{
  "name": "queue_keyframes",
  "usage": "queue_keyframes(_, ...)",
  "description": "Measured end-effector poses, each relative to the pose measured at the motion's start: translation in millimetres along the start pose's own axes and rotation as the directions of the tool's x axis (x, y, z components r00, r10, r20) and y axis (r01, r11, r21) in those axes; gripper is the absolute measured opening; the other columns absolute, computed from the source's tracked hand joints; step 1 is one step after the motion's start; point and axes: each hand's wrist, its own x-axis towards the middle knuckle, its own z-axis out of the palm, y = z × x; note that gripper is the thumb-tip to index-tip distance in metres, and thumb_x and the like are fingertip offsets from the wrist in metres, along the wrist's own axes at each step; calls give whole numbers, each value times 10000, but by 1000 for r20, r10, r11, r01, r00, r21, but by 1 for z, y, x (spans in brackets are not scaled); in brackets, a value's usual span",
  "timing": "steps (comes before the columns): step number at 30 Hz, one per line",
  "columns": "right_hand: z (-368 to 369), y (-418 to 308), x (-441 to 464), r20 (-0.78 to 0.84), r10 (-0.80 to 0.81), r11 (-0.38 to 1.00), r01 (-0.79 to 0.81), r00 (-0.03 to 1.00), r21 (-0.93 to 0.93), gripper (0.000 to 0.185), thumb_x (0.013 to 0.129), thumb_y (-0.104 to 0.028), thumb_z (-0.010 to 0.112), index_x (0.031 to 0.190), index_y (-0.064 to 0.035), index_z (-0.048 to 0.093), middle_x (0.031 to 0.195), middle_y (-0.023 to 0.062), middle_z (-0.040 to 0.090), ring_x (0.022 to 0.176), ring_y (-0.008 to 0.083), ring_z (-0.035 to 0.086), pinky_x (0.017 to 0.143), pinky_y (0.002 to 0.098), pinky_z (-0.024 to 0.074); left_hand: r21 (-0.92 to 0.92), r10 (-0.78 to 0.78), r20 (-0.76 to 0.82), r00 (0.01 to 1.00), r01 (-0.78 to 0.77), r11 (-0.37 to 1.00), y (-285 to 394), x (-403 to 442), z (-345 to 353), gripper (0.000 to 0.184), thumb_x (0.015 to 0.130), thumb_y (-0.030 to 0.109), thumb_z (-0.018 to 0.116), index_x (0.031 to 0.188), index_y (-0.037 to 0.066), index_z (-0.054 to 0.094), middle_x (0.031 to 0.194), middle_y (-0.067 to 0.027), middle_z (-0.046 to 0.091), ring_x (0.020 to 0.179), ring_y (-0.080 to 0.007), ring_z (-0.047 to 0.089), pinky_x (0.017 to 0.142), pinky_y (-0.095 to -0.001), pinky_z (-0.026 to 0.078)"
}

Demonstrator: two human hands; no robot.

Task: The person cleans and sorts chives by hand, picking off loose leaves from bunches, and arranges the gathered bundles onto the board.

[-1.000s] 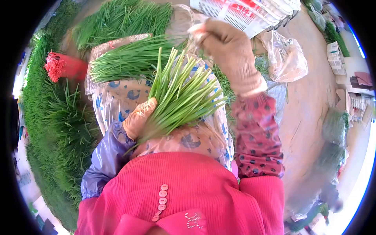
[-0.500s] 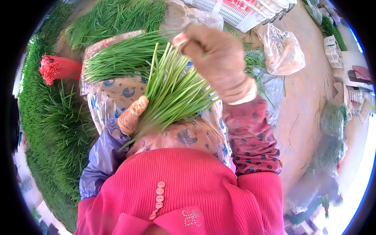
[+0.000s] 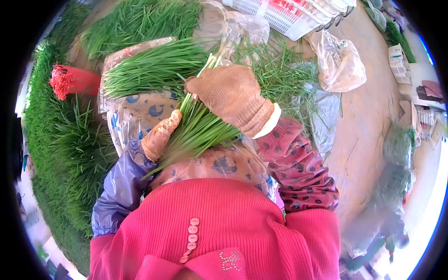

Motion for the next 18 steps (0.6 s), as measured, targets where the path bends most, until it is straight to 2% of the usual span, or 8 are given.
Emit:
queue_keyframes(5,-14,-3,-3,46,-66,993,70,997,-93,73,800,-212,589,843,-204,647,719,38,635,664,245,662,539,392,500,-40,-19,-95,995,16,999,9,3,9,571,1020,456,390,1370,10,464,1288,-113,579,1136,-178,576,995,-309,452)
queue_keyframes(8,-34,17,-9,-272,0,975,-61,962,-214,78,823,-201,596,862,-176,658,714,28,630,646,201,650,546,364,496,-1,-12,-74,997,12,1000,6,6,3,557,1029,440,376,1359,1,475,1273,-108,589,1125,-173,579,986,-302,454)
queue_keyframes(9,-46,37,-15,-452,14,983,-94,892,-155,97,838,-199,602,891,-159,673,731,34,642,654,193,652,561,346,501,19,5,-74,997,-4,1000,6,7,3,566,1029,444,375,1356,-8,474,1267,-101,591,1095,-170,587,968,-300,461)
queue_keyframes(11,-67,77,-40,-641,448,869,-473,624,147,173,881,-235,627,996,-117,677,823,66,688,690,180,671,604,301,505,64,14,-53,998,-11,998,4,7,-7,563,1031,430,372,1379,-7,443,1298,-122,568,1124,-194,579,980,-313,462)
queue_keyframes(12,-89,81,-48,-619,666,695,-648,417,311,167,936,-168,602,1005,-24,648,765,-6,621,685,51,509,603,237,430,98,40,-53,998,-34,995,0,7,-10,562,1033,416,369,1403,-5,412,1328,-142,544,1154,-218,571,992,-326,464)
queue_keyframes(15,-101,136,-120,-702,570,701,-698,428,143,261,904,-232,657,1088,-47,644,840,38,662,718,99,571,668,278,476,17,40,-122,992,-38,999,-12,7,-24,543,1034,409,374,1381,-3,443,1291,-120,572,1112,-197,588,964,-313,477)
queue_keyframes(16,-95,142,-133,-693,521,655,-754,498,-49,333,883,-281,692,1131,-66,633,907,79,696,738,140,624,692,313,506,-23,46,-152,987,-50,998,-14,6,-27,536,1034,407,375,1373,-1,455,1277,-112,583,1099,-190,593,954,-309,481)
queue_keyframes(18,-79,112,-160,-144,844,536,-792,517,292,460,838,-248,745,1233,-63,599,1014,107,690,818,159,627,755,341,509,-85,64,-192,979,-81,993,-12,2,-16,539,1029,423,386,1354,3,481,1247,-102,602,1074,-183,602,937,-303,487)
